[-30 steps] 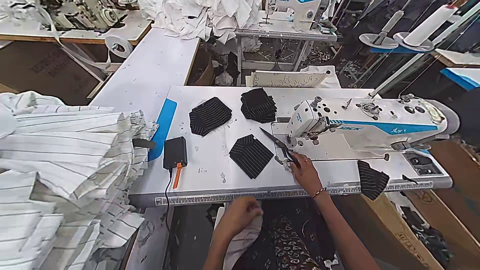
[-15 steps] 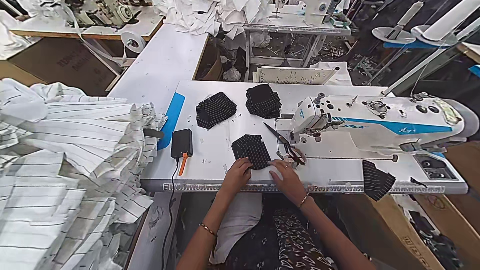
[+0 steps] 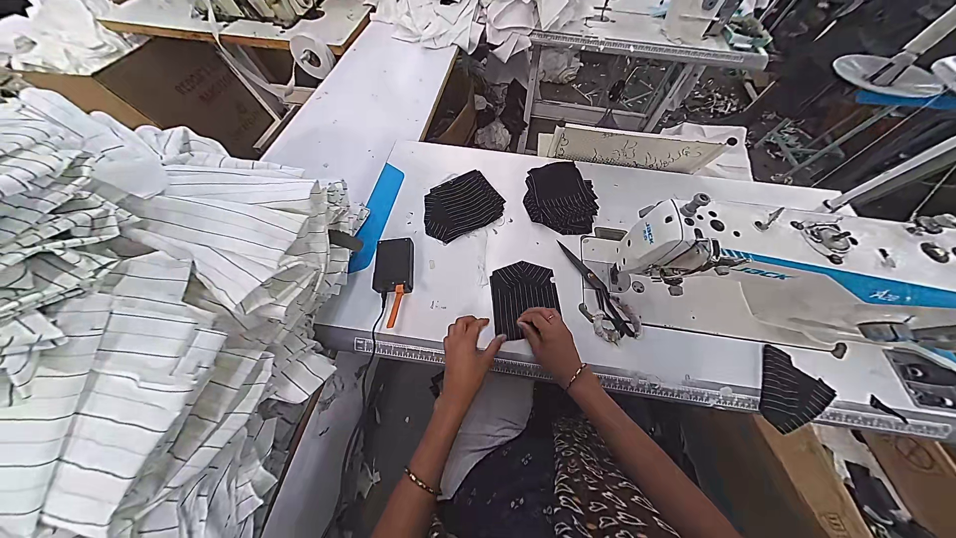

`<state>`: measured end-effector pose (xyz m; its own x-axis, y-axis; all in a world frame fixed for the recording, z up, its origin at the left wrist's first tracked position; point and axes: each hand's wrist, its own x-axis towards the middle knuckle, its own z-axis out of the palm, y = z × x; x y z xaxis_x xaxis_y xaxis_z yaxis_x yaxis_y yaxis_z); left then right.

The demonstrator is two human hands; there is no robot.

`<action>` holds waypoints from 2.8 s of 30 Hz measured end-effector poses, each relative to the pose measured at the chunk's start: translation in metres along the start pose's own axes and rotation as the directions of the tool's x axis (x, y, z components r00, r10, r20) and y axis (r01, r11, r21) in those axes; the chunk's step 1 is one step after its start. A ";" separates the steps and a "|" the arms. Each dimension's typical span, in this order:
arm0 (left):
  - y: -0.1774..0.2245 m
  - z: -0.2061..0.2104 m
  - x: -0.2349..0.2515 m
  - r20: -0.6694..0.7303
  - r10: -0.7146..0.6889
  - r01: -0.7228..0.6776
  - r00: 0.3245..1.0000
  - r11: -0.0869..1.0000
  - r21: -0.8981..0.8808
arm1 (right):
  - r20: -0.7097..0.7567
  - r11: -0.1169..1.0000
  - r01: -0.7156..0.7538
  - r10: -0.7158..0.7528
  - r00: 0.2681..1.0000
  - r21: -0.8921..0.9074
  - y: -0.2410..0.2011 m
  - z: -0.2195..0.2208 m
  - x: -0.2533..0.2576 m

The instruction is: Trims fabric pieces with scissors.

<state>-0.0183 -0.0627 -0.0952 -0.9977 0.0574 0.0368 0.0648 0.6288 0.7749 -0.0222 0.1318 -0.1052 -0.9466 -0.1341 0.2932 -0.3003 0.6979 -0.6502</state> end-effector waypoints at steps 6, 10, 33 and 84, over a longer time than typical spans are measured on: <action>0.038 -0.001 0.020 0.210 -0.261 0.253 0.942 0.965 0.067 | -0.035 0.999 0.013 -0.011 0.999 0.042 -0.013 0.013 -0.012; 0.037 -0.003 0.021 0.184 -0.256 0.280 0.949 0.952 -0.122 | 0.010 0.998 -0.006 0.006 1.000 0.056 -0.020 0.011 -0.017; 0.031 0.028 0.028 0.252 0.411 -0.434 0.876 0.900 0.038 | -0.204 0.857 -0.170 0.301 0.932 0.486 -0.047 -0.022 0.003; 0.030 0.050 0.085 0.686 0.253 -0.552 0.682 0.793 0.256 | 0.552 0.377 -0.865 0.666 0.502 0.333 -0.039 -0.108 -0.144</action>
<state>-0.0999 -0.0004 -0.1000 -0.6493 0.7304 -0.2118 0.6079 0.6658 0.4326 0.1386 0.1999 -0.0459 -0.7403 0.0090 -0.6722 0.6662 0.1445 -0.7317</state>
